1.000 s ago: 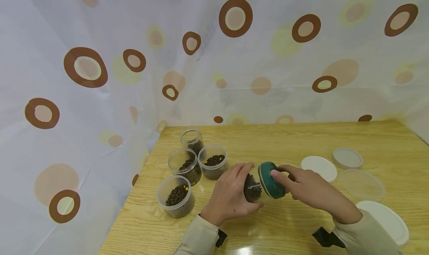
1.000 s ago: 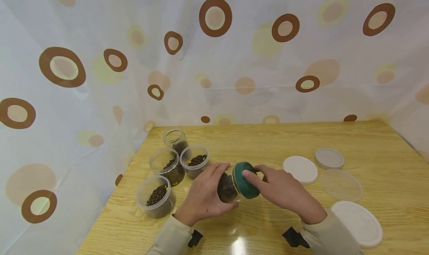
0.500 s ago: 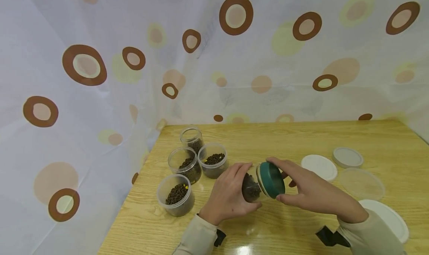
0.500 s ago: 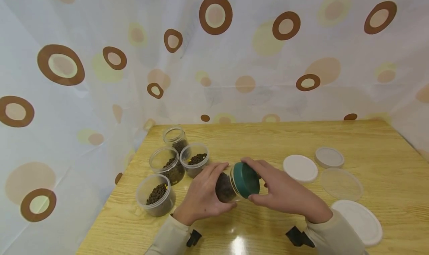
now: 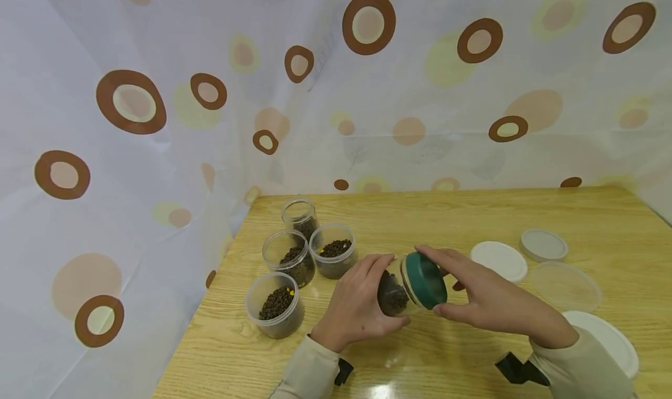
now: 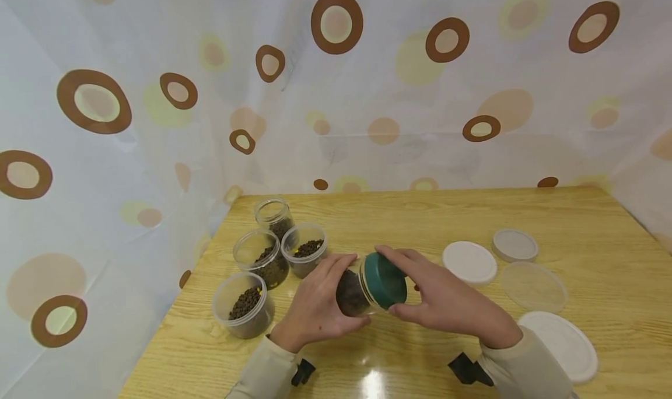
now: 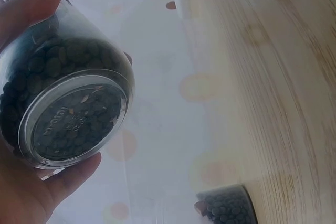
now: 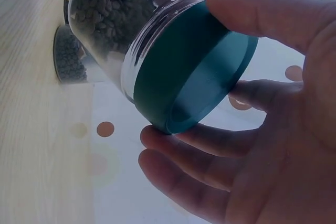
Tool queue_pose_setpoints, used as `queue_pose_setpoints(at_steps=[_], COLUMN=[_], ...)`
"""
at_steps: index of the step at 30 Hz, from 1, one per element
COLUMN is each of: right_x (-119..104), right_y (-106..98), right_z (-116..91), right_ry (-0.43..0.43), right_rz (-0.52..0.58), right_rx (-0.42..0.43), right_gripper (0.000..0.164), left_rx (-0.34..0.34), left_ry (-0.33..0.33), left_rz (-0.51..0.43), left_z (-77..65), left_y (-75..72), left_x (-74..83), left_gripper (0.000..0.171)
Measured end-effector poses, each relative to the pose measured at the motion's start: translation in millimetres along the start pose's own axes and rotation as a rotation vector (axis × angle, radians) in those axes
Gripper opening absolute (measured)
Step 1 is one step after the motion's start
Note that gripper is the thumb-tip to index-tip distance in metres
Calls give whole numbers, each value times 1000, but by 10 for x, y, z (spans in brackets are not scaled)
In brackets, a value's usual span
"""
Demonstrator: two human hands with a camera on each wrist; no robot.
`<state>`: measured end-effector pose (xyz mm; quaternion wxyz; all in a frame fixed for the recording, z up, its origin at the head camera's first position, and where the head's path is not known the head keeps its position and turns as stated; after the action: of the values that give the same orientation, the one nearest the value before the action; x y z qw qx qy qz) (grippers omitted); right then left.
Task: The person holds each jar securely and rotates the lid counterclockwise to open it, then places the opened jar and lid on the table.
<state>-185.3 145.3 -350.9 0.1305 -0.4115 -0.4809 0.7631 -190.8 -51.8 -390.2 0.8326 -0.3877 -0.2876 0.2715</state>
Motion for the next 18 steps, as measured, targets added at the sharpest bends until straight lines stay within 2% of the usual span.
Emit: queue_pose_setpoints(at_steps=[12,15,18], right_x=[28,47,77], right_y=[-6,-13,-27], right_z=[-8,-13,-6], right_ry=[55,105,202], right_rz=[32,47,55], right_rx=[-7,-6,-2], right_gripper=[95,89,73], left_rx=[20,17,15], left_ry=[7,4,0], left_rz=[8,9,15], left_z=[7,9,7], left_y=[-26,-26,-26], left_x=[15,12,9], left_gripper=[99,99,100])
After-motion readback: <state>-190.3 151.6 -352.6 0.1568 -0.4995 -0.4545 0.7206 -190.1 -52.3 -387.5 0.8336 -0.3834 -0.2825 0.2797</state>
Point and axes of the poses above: each hand's wrist, its own z-axis towards the middle knuckle, its own y-axis out of the palm, x = y × z, the point moved 5 cm from there along z, towards the middle knuckle, and after that the axes turned 4 degrees about -z, right-handed, at the moved point
